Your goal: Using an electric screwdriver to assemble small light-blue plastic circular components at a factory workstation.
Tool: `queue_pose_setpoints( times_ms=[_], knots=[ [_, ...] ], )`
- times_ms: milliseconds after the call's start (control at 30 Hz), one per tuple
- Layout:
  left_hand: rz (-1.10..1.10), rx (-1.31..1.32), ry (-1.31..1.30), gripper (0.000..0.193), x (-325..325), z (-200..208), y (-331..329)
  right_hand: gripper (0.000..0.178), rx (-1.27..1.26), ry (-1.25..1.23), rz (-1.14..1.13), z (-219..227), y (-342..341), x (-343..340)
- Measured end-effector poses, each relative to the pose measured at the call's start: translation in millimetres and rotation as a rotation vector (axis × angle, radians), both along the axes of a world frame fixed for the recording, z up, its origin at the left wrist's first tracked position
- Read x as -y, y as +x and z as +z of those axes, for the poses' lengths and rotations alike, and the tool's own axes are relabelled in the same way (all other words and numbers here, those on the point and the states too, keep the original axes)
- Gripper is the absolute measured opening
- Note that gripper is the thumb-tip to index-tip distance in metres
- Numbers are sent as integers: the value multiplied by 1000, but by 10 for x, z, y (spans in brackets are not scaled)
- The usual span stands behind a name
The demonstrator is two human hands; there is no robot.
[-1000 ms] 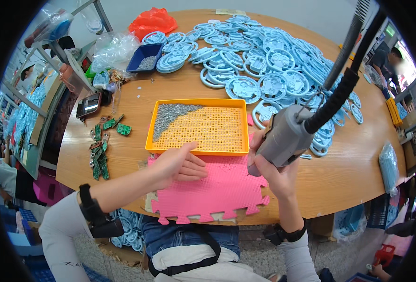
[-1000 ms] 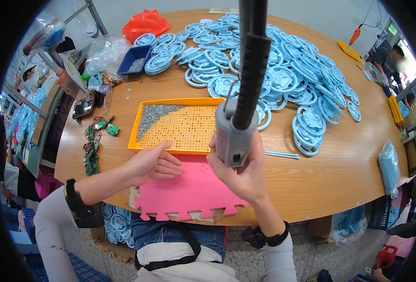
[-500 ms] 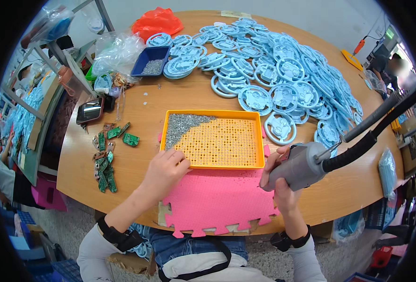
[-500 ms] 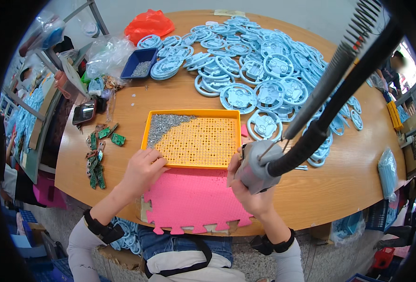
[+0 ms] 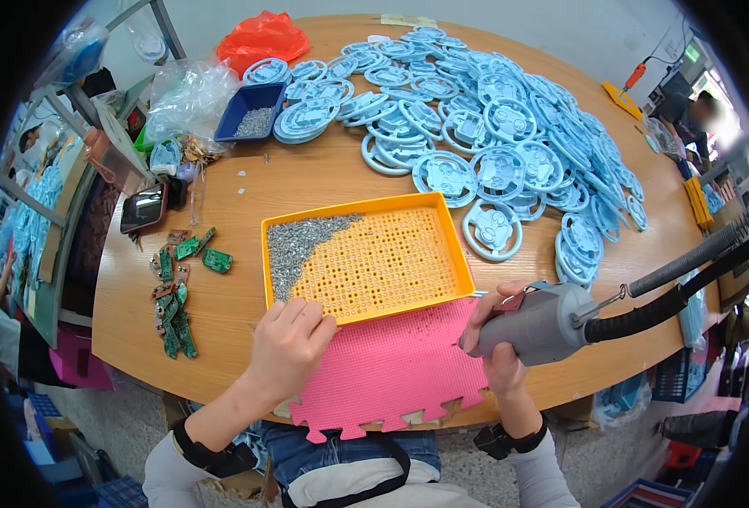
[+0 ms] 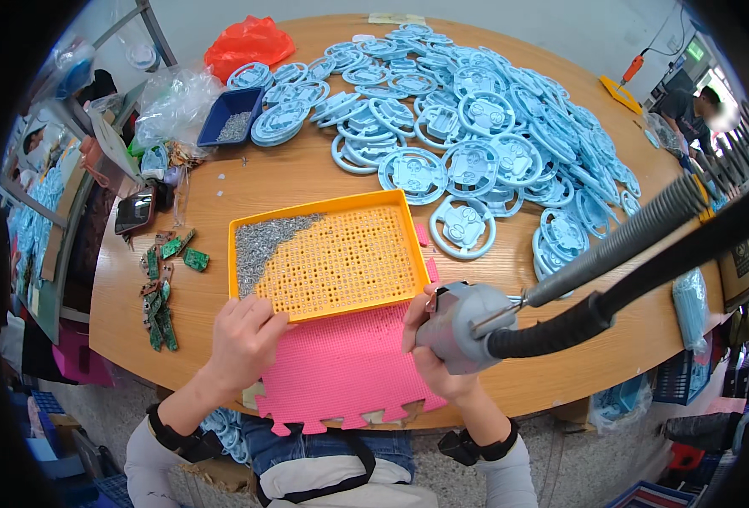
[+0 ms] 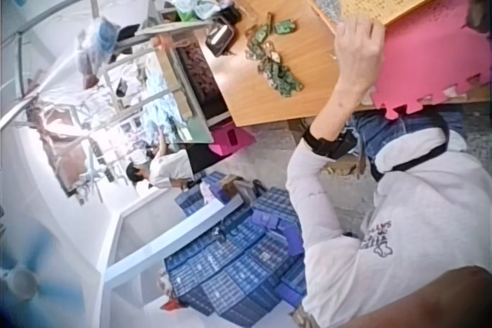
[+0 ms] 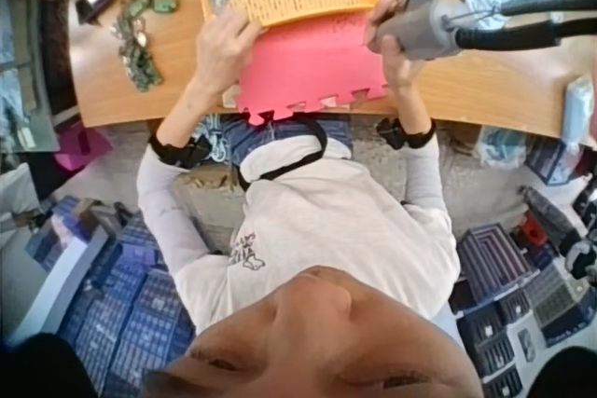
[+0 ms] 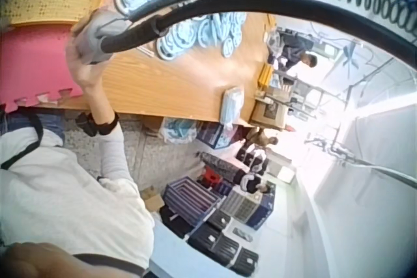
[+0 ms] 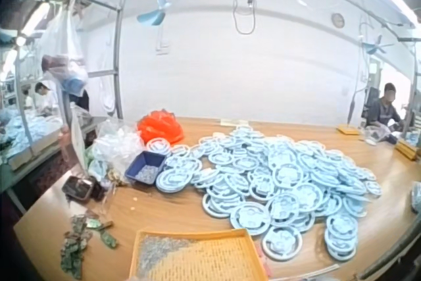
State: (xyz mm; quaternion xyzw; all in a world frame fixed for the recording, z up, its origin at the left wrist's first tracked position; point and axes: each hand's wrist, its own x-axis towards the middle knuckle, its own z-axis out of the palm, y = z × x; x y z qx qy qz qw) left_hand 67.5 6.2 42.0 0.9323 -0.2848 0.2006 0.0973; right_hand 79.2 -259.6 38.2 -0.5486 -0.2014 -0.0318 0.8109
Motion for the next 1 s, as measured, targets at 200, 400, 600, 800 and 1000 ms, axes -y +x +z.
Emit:
queue_pose_setpoints(
  times_ms=[200, 400, 600, 800, 1000],
  knots=[
    [4, -40, -26, 6, 84, 22, -135, 59, 28, 6, -5, -42, -20, -47],
    [-53, -74, -23, 8, 65, -105, -189, 65, -13, -24, -115, -60, -79, -75],
    [-128, -129, -58, 9, -15, -164, -167, 52, 34, 138, -51, 230, -255, -106],
    [-197, -205, -21, 18, -95, -176, -127, 54, 17, -145, -111, 279, -357, -398],
    [-268, -275, -76, 27, -111, -215, -45, 59, 211, -128, -228, -22, -189, -642]
  ],
)
